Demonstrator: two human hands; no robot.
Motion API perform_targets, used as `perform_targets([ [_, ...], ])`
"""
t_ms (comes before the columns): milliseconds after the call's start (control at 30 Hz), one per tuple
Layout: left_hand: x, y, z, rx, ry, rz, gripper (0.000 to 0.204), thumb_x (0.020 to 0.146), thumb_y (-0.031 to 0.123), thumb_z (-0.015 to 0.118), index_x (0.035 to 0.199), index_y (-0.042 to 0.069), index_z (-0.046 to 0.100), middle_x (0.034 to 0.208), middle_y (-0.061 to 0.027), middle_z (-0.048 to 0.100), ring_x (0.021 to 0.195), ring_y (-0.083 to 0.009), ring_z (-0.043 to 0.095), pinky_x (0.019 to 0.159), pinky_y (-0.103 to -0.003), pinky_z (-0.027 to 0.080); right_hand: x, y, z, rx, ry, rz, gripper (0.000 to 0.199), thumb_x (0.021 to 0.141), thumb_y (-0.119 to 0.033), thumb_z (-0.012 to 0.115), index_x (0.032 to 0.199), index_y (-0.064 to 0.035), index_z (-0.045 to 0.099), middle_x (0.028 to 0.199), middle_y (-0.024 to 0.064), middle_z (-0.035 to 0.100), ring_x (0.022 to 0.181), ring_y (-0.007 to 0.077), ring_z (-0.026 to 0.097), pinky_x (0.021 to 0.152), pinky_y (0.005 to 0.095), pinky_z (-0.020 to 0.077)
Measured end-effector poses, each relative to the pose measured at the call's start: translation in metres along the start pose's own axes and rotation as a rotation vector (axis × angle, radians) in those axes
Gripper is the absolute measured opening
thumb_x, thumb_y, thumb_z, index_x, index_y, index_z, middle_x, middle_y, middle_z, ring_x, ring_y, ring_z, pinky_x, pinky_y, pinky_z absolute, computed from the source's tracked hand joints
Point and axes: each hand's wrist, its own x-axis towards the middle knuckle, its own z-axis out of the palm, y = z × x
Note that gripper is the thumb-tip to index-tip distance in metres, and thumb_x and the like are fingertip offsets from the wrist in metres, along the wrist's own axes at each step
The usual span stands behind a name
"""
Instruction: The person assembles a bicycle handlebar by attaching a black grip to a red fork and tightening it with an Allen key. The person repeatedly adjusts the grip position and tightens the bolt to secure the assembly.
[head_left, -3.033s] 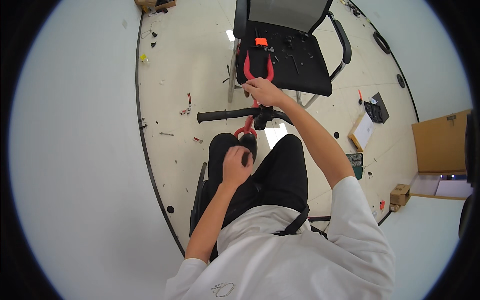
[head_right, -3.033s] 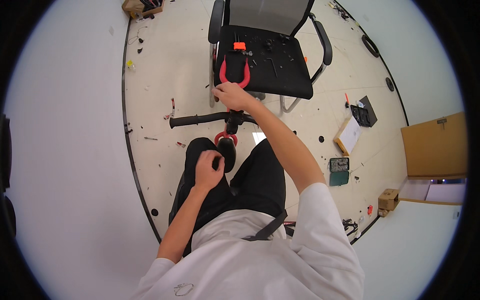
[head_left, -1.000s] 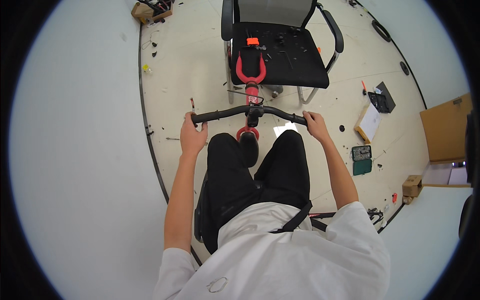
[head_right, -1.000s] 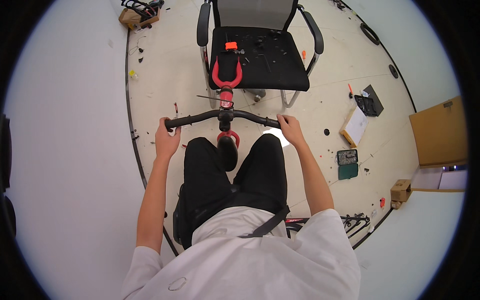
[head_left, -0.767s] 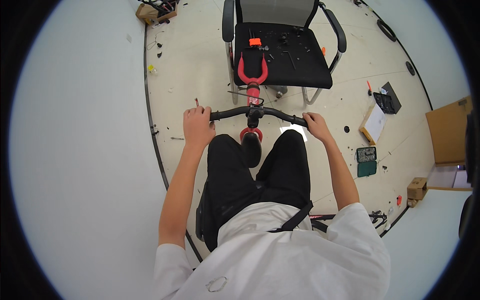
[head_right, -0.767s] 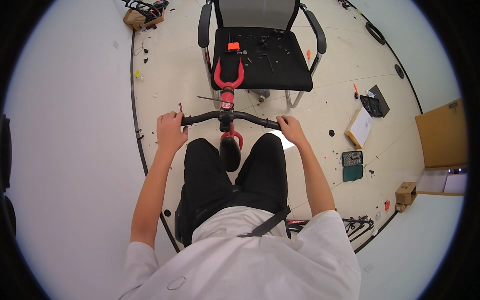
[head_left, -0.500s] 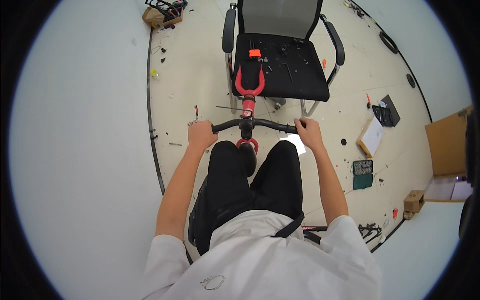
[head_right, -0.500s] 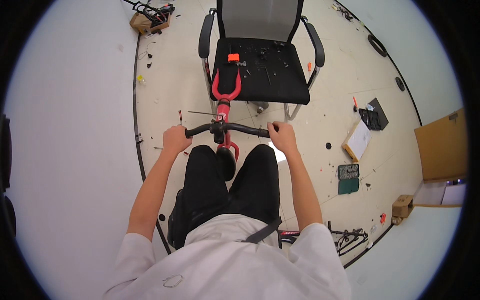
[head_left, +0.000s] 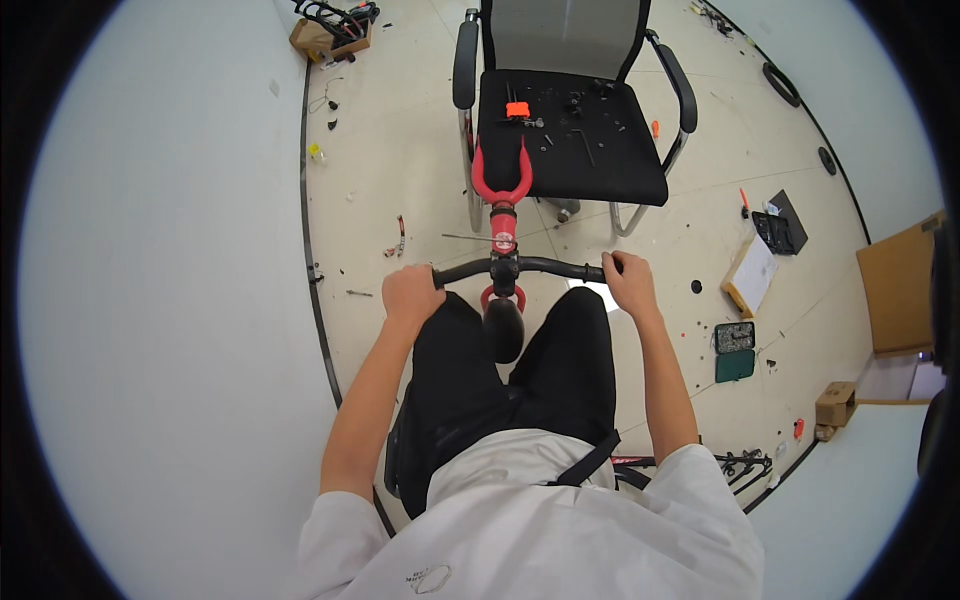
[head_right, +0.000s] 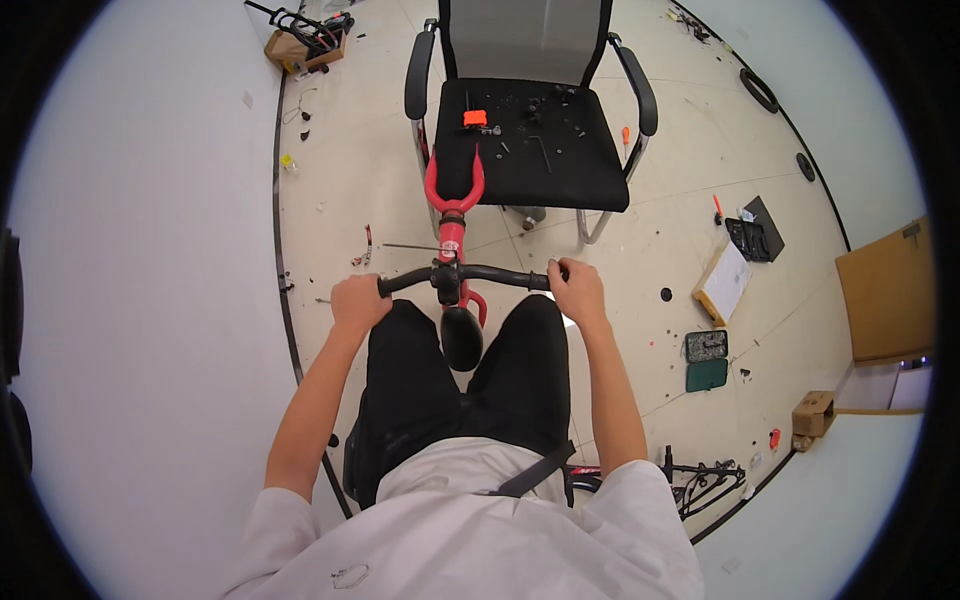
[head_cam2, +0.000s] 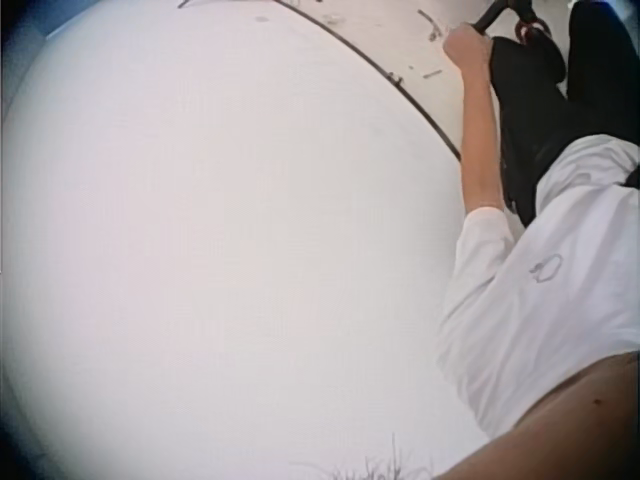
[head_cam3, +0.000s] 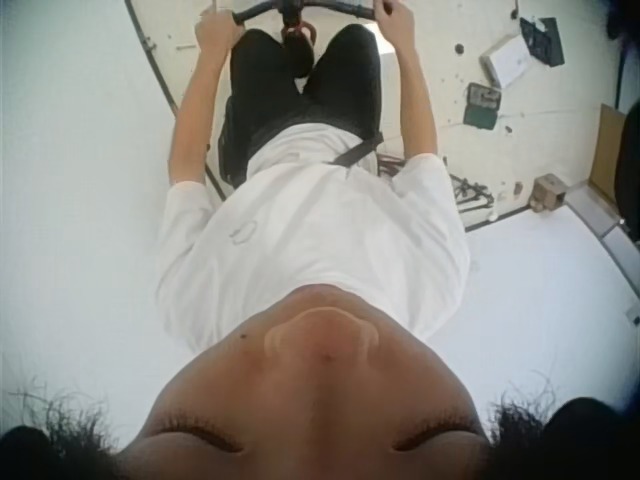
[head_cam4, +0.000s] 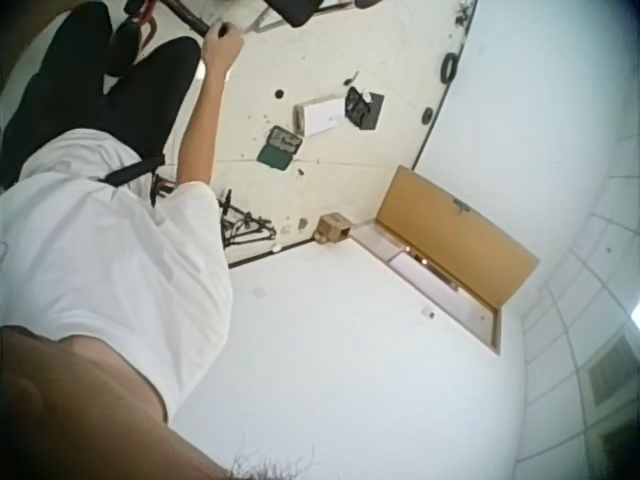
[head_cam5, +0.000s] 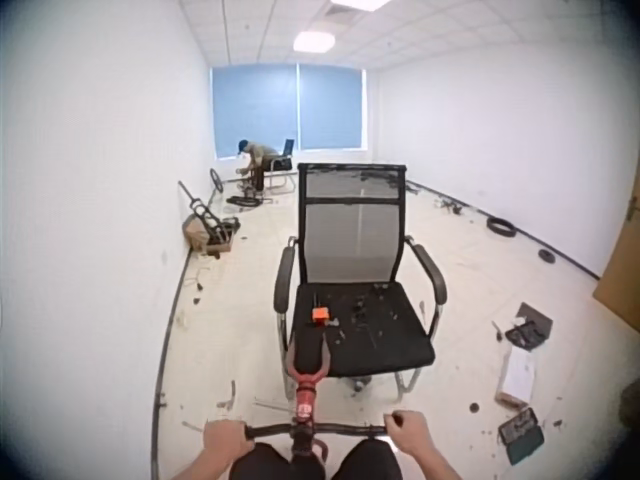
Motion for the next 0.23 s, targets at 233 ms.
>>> perform_targets([
  [233,-0.017,-0.005,0.048,-0.11,0.194,0.12,0.025,0.074,0.027,0.074,0.093,0.011,0.079,0.108,-0.025,0.072,0.1,-0.0359,0.072,0.085,-0.043,0.058,0.003,-0.116,0.008,0.134,-0.12,-0.554,0.031,0.084,-0.023,0.073,0.109,-0.0056,0.07,0.111,0.0171,0.07,0.11,0.0349,0.064,0.097,0.0443,0.0494],
])
